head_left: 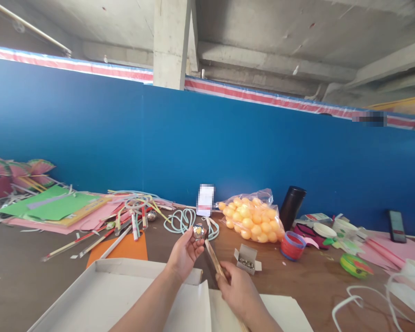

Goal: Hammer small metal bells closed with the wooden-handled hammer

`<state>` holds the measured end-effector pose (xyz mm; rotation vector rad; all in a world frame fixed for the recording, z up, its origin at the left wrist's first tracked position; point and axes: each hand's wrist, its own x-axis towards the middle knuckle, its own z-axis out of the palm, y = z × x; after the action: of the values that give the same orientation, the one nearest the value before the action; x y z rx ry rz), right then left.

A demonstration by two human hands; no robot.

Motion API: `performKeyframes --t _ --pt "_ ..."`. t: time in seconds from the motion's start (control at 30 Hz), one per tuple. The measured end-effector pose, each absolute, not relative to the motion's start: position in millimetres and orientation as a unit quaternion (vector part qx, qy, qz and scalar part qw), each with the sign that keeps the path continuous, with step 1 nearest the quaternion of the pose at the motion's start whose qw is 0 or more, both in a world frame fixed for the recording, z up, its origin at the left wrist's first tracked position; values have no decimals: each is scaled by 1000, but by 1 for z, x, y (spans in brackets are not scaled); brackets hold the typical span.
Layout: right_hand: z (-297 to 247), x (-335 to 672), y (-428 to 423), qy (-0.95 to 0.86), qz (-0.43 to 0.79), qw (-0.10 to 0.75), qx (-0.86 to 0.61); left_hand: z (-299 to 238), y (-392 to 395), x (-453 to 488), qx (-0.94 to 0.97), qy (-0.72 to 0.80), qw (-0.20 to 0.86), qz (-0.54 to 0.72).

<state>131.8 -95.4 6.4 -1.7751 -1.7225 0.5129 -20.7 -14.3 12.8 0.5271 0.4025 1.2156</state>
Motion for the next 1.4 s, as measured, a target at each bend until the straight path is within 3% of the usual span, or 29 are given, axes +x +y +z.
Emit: performKeyframes --t 0.4,0.63,0.87,1.4 --pt "3 150 -89 -605 136 343 -705 16 -16 -19 247 213 764 557" --pt "19 182 -88 -538 33 290 -791 14 -17 -19 265 203 765 550" --pt "12 194 -79 -538 54 210 -814 11 -16 -17 285 202 761 546" --pt "3 213 -53 -519 131 191 -823 9 -17 -14 307 216 749 546"
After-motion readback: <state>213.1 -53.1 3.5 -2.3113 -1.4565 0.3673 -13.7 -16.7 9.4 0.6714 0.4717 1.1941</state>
